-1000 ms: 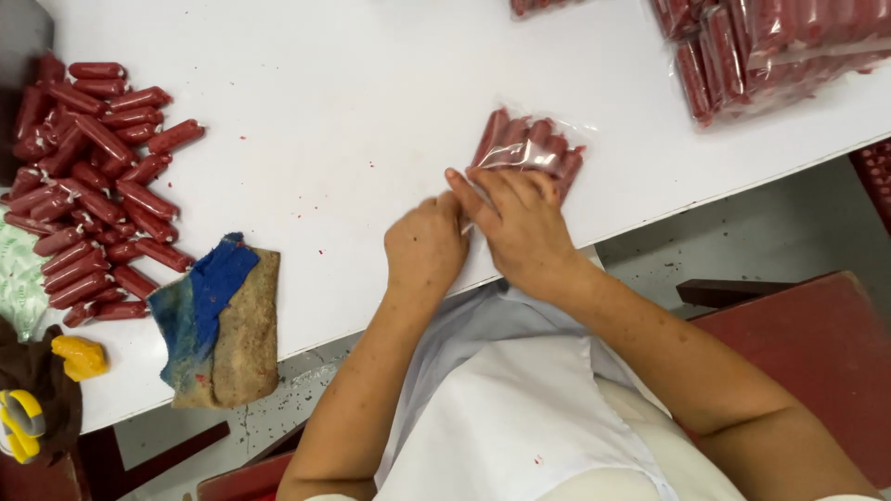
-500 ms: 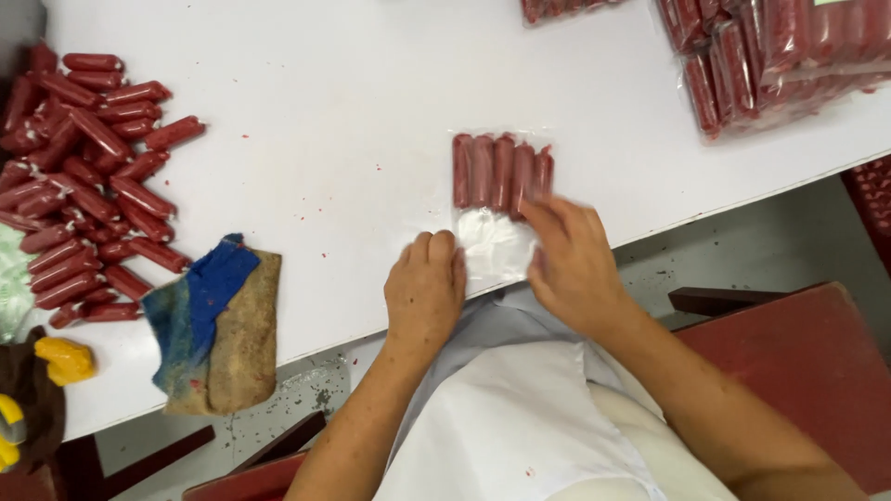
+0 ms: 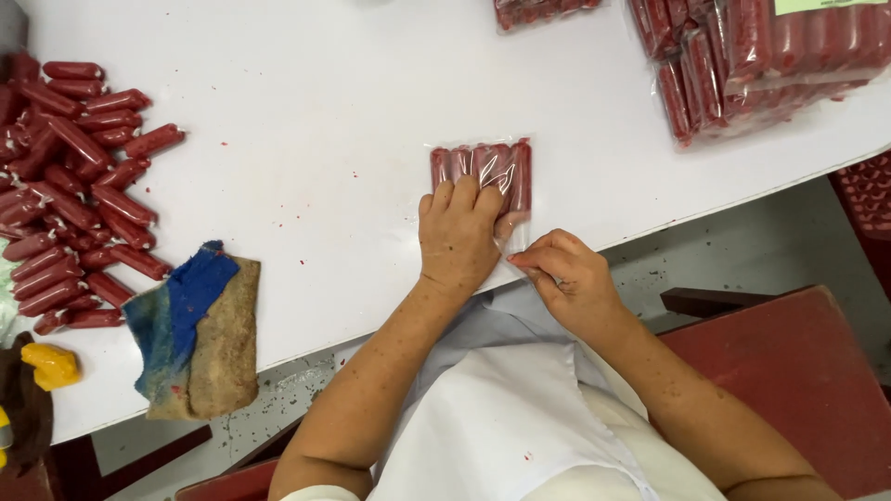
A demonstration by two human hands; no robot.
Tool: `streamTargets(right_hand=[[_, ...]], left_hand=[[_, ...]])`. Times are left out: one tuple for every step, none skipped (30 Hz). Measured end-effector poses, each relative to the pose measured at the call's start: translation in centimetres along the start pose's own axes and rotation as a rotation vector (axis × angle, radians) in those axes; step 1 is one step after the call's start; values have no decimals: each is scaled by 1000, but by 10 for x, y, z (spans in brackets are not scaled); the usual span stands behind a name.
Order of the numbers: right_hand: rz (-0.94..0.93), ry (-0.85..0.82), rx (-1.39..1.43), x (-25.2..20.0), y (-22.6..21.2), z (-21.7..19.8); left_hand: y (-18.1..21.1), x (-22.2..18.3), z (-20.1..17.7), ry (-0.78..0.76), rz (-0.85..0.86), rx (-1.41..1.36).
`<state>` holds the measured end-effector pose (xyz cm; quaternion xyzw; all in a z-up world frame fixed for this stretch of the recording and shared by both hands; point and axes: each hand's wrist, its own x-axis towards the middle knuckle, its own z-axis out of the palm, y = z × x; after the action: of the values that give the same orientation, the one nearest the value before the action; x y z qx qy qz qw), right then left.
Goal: The person picks up several sausages and places them into a plastic bag, inserts a product label, and places the finished pack onto a stack.
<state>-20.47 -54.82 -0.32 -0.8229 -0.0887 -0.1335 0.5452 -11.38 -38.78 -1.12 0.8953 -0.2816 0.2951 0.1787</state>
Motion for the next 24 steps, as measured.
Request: streamTargets(right_hand=[[4, 2, 2, -1, -3, 0], [12, -11, 6, -1, -6, 0], [16, -22, 8, 1, -9, -1], [16, -20, 8, 1, -9, 0], [24, -27, 35, 0, -10, 2], [31, -34, 63, -1, -12, 5], [33, -37, 69, 1, -11, 7], [-54, -132, 83, 3, -11, 10], [-151, -222, 90, 9, -10, 11], [-158, -219, 89, 25, -5, 7], [-316, -253, 30, 38, 0, 1], [-474, -286, -29, 52, 4, -5], [-480, -288, -29, 76, 6, -6], [-578, -265, -109, 100, 7, -8], [-687, -237, -190, 130, 8, -8], [-705, -234, -190, 136, 11, -5], [-640, -385, -212, 142, 15, -3], [-572, -535, -235, 148, 18, 0], [-589, -535, -238, 144, 20, 0], [-434, -566, -391, 140, 23, 0], [-272, -592, -543, 135, 26, -1], [-287, -595, -549, 121, 24, -1], [-198, -467, -650, 107, 22, -1], [-111, -335, -746, 93, 22, -1]], left_hand=[[-7, -5, 2, -4, 1, -1], [-15, -11, 3, -83, 55, -61], [-23, -15, 6, -156, 110, -119], [-25, -11, -1, -156, 113, -120], [-28, -9, -9, -227, 103, -148], [-31, -6, -17, -298, 92, -176], [-35, -11, -10, -303, 89, -172], [-38, -15, -3, -253, 142, -159], [-43, -15, 6, -193, 203, -146], [-44, -11, 0, -188, 206, -142], [-43, -8, -7, -141, 240, -138], [-41, -5, -14, -93, 273, -134], [-45, -11, -20, -89, 272, -130], [-49, -17, -28, -33, 252, -146], [-56, -18, -35, 33, 237, -154], [-61, -23, -46, 44, 242, -141], [-65, -30, -57, 80, 162, -134], [-69, -36, -67, 117, 82, -127], [-77, -35, -76, 130, 83, -117], [-84, -34, -84, 121, 73, -107], [-90, -35, -92, 112, 58, -100], [-105, -21, -95, 125, 54, -93], [-120, -7, -98, 122, 64, -41], [-135, 7, -101, 118, 74, 11]])
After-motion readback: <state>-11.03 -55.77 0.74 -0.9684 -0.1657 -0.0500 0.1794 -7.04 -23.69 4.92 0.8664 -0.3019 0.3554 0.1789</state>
